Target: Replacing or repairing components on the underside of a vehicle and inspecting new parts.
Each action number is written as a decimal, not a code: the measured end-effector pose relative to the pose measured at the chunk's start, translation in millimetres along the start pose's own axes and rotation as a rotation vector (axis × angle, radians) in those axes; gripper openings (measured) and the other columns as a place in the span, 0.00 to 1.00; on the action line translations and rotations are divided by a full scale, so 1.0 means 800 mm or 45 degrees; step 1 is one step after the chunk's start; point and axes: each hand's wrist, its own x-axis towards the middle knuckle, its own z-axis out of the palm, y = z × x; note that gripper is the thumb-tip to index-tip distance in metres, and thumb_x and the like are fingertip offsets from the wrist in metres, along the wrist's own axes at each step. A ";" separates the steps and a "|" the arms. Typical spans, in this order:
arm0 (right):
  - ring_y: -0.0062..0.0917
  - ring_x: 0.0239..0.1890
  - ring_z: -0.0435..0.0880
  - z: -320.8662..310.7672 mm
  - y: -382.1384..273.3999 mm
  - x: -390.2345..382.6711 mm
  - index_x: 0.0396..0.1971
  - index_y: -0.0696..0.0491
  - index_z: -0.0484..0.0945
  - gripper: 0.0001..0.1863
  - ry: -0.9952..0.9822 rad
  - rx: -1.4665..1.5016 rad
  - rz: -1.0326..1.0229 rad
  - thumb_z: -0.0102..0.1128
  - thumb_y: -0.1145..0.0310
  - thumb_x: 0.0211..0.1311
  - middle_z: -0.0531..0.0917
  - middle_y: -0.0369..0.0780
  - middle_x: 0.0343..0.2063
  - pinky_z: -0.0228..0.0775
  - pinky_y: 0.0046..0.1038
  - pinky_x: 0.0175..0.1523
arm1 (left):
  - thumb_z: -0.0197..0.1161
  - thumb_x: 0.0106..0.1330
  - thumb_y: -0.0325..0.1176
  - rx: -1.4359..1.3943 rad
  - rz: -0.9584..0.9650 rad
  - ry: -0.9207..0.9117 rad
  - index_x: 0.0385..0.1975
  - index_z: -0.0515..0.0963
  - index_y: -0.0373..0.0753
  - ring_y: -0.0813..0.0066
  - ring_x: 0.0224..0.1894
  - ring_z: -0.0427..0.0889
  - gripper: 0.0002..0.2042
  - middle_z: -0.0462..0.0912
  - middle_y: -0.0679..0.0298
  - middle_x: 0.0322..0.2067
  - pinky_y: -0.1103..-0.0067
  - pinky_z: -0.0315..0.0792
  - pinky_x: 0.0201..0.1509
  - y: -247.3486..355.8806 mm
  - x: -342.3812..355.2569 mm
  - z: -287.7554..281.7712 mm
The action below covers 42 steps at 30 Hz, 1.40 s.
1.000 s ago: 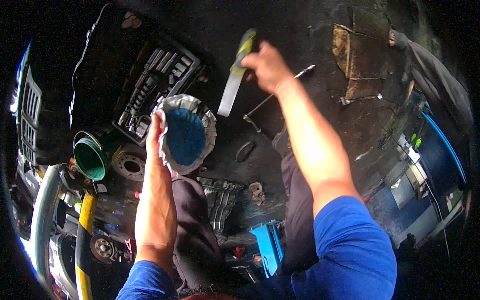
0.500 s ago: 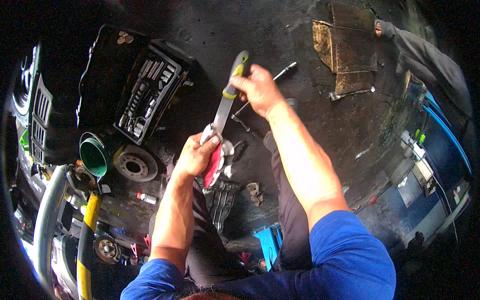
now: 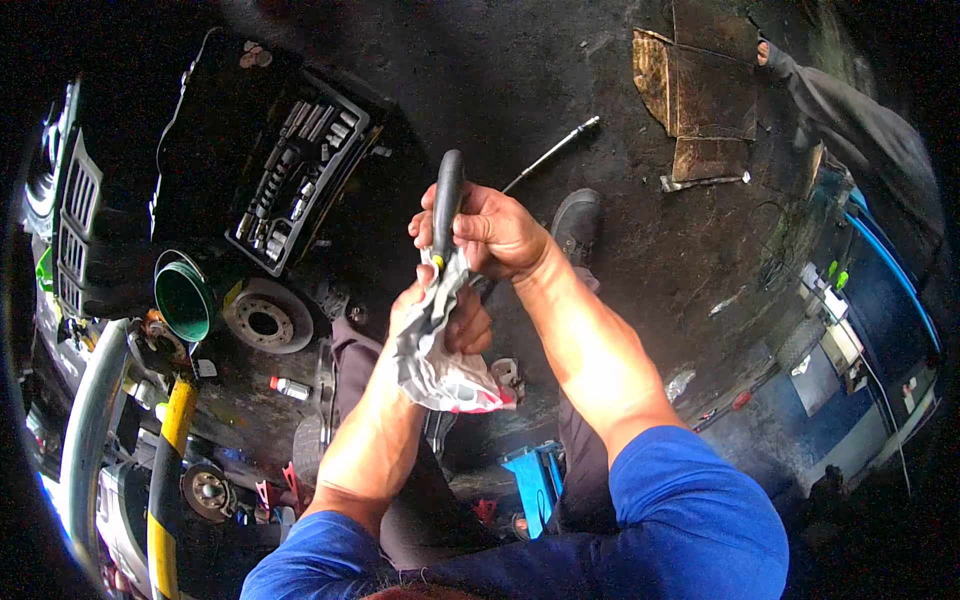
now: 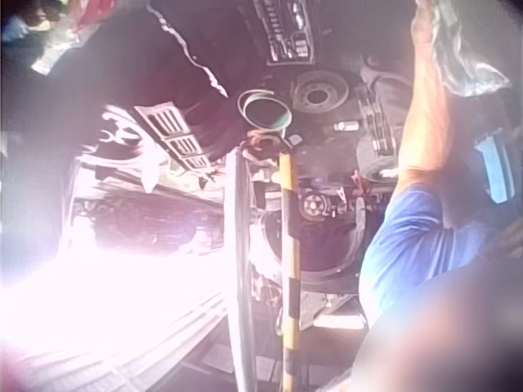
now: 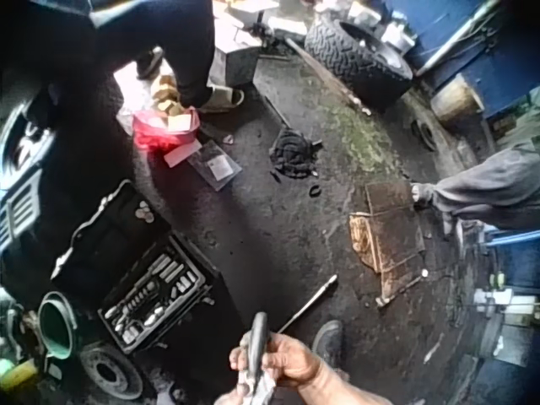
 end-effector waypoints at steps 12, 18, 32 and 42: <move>0.26 0.35 0.83 0.027 -0.013 -0.007 0.45 0.64 0.74 0.18 0.648 -1.372 0.492 0.65 0.74 0.55 0.83 0.44 0.34 0.76 0.28 0.40 | 0.56 0.68 0.37 0.235 0.690 0.487 0.69 0.53 0.51 0.63 0.48 0.80 0.30 0.77 0.56 0.51 0.67 0.74 0.55 0.072 -0.013 -0.008; 0.24 0.31 0.82 0.061 -0.015 -0.026 0.37 0.60 0.80 0.09 0.398 -1.168 0.470 0.59 0.70 0.60 0.84 0.40 0.29 0.75 0.26 0.37 | 0.59 0.67 0.27 0.727 0.867 0.739 0.55 0.69 0.41 0.79 0.36 0.80 0.17 0.80 0.66 0.37 0.82 0.76 0.42 0.065 0.013 -0.021; 0.24 0.53 0.76 0.068 0.084 -0.030 0.59 0.57 0.65 0.20 0.656 -1.077 -0.040 0.49 0.69 0.70 0.78 0.43 0.50 0.67 0.25 0.57 | 0.45 0.74 0.37 1.204 0.991 0.564 0.66 0.56 0.29 0.69 0.64 0.65 0.25 0.60 0.53 0.66 0.75 0.59 0.67 0.039 -0.003 -0.061; 0.16 0.31 0.77 0.025 0.075 -0.004 0.34 0.58 0.79 0.25 1.047 -0.721 0.313 0.44 0.49 0.72 0.81 0.34 0.29 0.70 0.21 0.39 | 0.56 0.68 0.37 1.748 0.780 0.454 0.71 0.26 0.43 0.65 0.71 0.52 0.44 0.49 0.55 0.70 0.72 0.48 0.72 -0.009 -0.021 -0.071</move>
